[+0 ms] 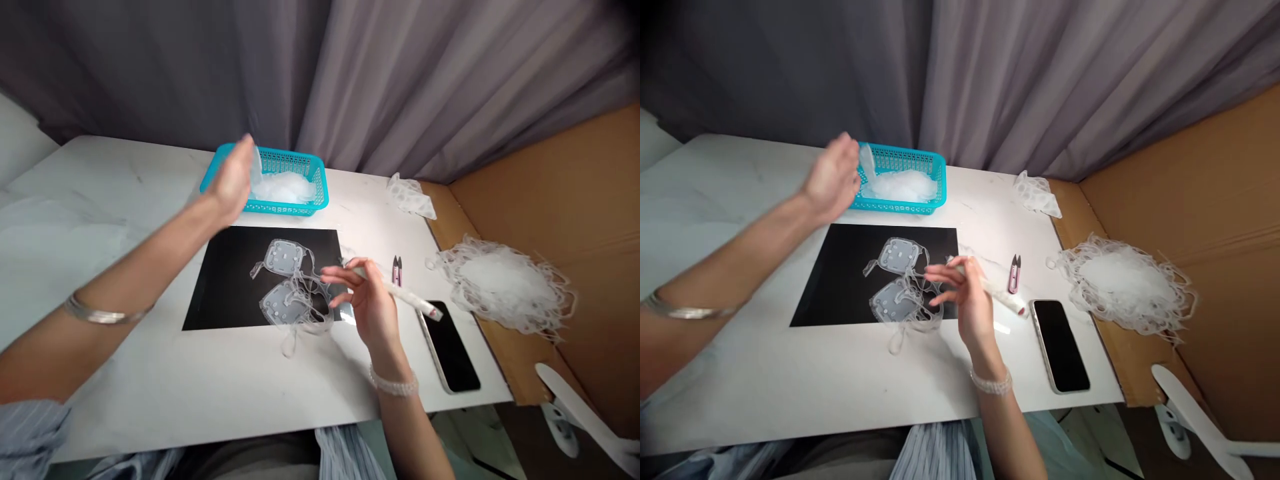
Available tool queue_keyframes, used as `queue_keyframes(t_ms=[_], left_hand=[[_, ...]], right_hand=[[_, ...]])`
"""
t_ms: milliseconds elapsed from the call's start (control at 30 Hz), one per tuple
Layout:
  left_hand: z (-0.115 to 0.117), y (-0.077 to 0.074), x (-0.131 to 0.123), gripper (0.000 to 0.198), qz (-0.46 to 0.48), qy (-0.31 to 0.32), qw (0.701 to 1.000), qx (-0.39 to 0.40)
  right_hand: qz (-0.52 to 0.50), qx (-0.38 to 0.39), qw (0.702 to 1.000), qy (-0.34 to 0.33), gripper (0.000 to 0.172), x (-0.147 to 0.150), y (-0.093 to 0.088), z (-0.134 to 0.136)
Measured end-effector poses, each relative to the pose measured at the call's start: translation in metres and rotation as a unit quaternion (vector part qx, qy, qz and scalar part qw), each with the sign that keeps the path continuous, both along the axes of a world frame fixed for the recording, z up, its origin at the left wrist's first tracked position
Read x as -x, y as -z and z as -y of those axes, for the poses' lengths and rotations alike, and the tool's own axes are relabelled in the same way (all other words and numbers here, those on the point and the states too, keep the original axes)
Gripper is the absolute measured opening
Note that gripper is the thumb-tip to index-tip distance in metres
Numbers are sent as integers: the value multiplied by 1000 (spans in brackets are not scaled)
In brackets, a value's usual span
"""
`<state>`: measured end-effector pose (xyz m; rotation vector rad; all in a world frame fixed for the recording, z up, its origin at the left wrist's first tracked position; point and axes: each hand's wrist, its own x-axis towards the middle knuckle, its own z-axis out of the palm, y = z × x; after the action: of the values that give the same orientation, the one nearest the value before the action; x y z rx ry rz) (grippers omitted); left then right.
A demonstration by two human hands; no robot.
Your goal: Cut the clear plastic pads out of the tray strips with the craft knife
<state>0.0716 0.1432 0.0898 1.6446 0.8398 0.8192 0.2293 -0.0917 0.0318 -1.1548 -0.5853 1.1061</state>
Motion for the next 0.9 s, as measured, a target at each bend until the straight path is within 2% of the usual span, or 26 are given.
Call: queue_keyframes(t_ms=[67, 100, 133, 200, 267, 333, 433, 567, 633, 700, 767, 833, 900], left_hand=[[29, 22, 3, 77, -25, 6, 1000, -16], [49, 33, 9, 76, -39, 29, 998, -35], [72, 44, 18, 69, -76, 77, 990, -86], [116, 63, 39, 54, -158, 193, 953, -174], [151, 79, 59, 53, -227, 229, 923, -209], [170, 91, 71, 56, -265, 237, 908, -222], [164, 101, 73, 60, -295, 209, 897, -254], [125, 109, 66, 60, -294, 140, 906, -272], [113, 115, 65, 60, -293, 130, 909, -266], [113, 123, 66, 60, -295, 135, 908, -266], [123, 130, 68, 62, -291, 132, 909, -269], [139, 133, 69, 63, -286, 125, 913, -264], [155, 130, 68, 63, -281, 125, 918, -250]], right_hand=[[86, 34, 995, -27, 31, 6, -1, 18], [132, 57, 989, -43, 33, 9, 0, 27], [171, 78, 980, -59, 34, 11, 1, 36], [220, 107, 966, -87, 37, 15, 6, 50], [244, 117, 958, -97, 38, 16, 12, 57], [275, 118, 950, -90, 40, 13, 17, 57], [367, 113, 921, -65, 40, 1, 15, 47], [486, 74, 870, -15, 39, -32, 8, 21], [545, 78, 835, 8, 39, -51, 8, 6], [604, 101, 790, 42, 42, -64, 10, -7], [632, 110, 764, 74, 47, -65, 12, -14], [615, 86, 779, 89, 50, -49, 13, -17], [567, 55, 819, 65, 48, -23, 12, -15]])
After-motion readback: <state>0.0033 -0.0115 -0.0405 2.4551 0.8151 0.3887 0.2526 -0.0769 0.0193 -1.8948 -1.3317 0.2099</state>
